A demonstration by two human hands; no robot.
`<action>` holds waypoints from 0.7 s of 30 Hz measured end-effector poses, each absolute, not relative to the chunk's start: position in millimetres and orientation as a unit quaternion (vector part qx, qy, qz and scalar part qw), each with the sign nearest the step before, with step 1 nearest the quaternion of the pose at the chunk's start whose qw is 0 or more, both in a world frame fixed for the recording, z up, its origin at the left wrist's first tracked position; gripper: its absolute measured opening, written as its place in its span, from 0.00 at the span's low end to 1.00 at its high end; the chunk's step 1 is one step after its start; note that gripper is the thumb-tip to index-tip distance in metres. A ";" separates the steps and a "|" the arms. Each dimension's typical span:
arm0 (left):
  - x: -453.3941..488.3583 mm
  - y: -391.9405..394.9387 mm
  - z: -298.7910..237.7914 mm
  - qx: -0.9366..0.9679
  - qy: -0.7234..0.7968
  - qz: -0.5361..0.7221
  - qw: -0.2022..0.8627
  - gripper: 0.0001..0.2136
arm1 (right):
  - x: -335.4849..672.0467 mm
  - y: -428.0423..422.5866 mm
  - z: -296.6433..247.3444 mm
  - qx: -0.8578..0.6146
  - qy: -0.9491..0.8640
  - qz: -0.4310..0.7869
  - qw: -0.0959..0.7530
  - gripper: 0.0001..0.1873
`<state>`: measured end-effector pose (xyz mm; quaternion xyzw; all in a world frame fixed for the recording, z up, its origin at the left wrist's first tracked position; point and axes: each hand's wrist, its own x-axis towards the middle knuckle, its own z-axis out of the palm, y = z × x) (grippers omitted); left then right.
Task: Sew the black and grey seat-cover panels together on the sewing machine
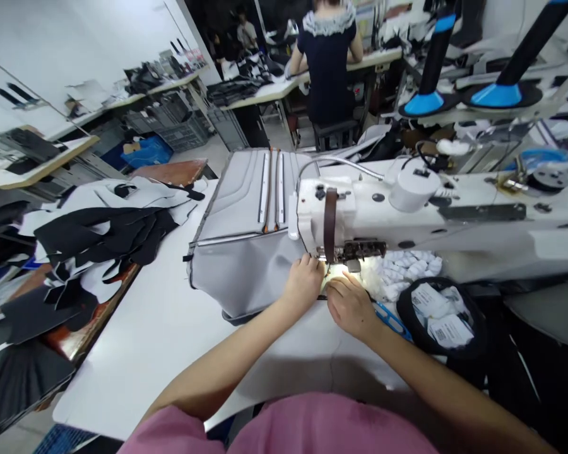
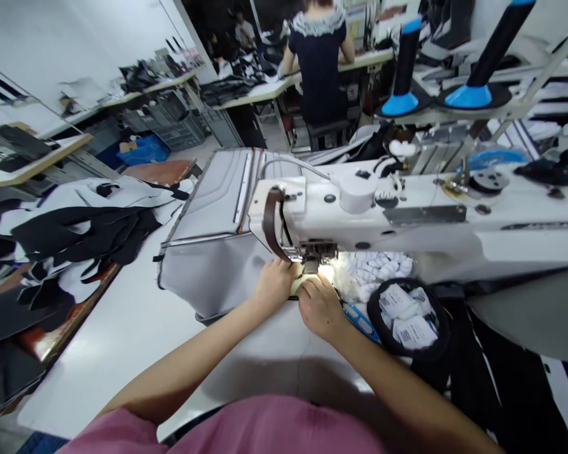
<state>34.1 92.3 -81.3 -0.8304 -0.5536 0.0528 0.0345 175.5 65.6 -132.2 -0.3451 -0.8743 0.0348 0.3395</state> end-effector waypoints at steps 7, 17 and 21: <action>-23.4 73.3 -38.6 -0.839 -0.532 -0.075 -0.081 0.21 | 174.4 63.8 -120.7 -0.351 -0.889 0.053 0.291 0.13; -218.5 111.8 18.6 -0.517 -0.777 -0.315 -0.172 0.26 | 132.9 45.7 -104.9 -0.366 -0.884 0.021 0.290 0.25; -216.6 137.3 -0.4 -0.530 -0.737 -0.325 -0.264 0.19 | 121.6 60.0 -117.6 -0.393 -0.883 -0.032 0.255 0.30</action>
